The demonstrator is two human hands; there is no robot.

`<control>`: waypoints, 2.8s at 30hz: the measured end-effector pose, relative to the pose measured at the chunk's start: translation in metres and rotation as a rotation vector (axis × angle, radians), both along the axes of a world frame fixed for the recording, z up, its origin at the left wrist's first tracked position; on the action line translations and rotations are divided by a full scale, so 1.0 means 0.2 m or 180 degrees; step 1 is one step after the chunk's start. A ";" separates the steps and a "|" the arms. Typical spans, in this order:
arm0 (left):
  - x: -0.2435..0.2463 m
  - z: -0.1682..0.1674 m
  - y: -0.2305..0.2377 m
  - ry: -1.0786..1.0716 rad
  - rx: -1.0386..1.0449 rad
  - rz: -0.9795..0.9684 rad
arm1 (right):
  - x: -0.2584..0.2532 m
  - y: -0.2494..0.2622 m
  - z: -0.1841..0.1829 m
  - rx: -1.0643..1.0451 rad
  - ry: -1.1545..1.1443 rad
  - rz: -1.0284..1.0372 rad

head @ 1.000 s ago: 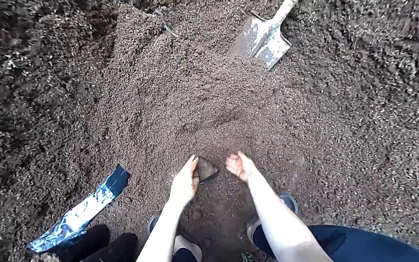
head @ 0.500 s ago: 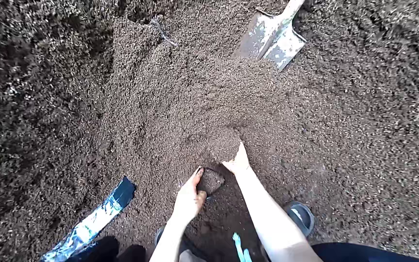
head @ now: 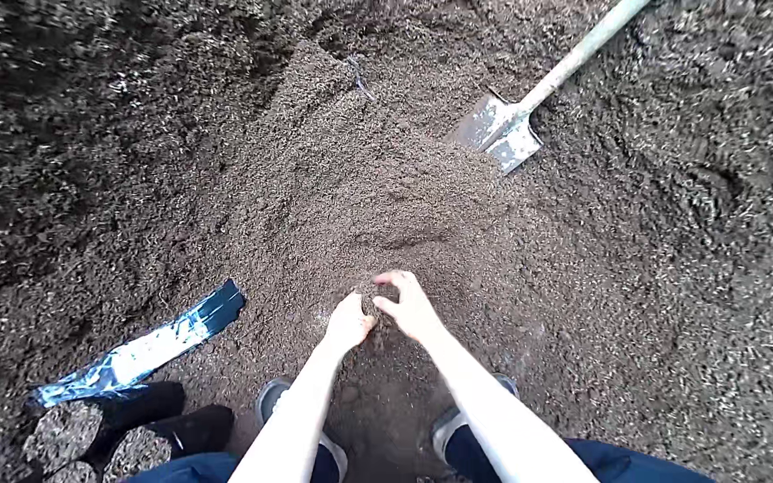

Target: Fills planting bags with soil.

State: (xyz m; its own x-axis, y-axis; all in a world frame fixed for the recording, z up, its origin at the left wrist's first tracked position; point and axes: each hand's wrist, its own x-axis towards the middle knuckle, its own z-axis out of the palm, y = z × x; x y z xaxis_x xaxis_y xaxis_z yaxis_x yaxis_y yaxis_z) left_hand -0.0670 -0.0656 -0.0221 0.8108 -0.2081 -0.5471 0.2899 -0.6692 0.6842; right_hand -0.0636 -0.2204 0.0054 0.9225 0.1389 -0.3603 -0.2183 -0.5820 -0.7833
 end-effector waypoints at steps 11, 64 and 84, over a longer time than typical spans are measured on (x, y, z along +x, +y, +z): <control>-0.06 0.05 0.01 0.0057 0.0666 0.0430 | 0.11 -0.22 -0.07 -0.0854 0.0363 -0.0101; -0.29 -0.06 0.00 0.1098 0.0003 0.1198 | 0.39 -0.47 -0.23 -0.1286 0.0248 0.1256; -0.30 -0.05 0.01 0.0825 -0.0148 0.0597 | -0.33 0.01 -0.07 -0.2146 -0.0463 0.1581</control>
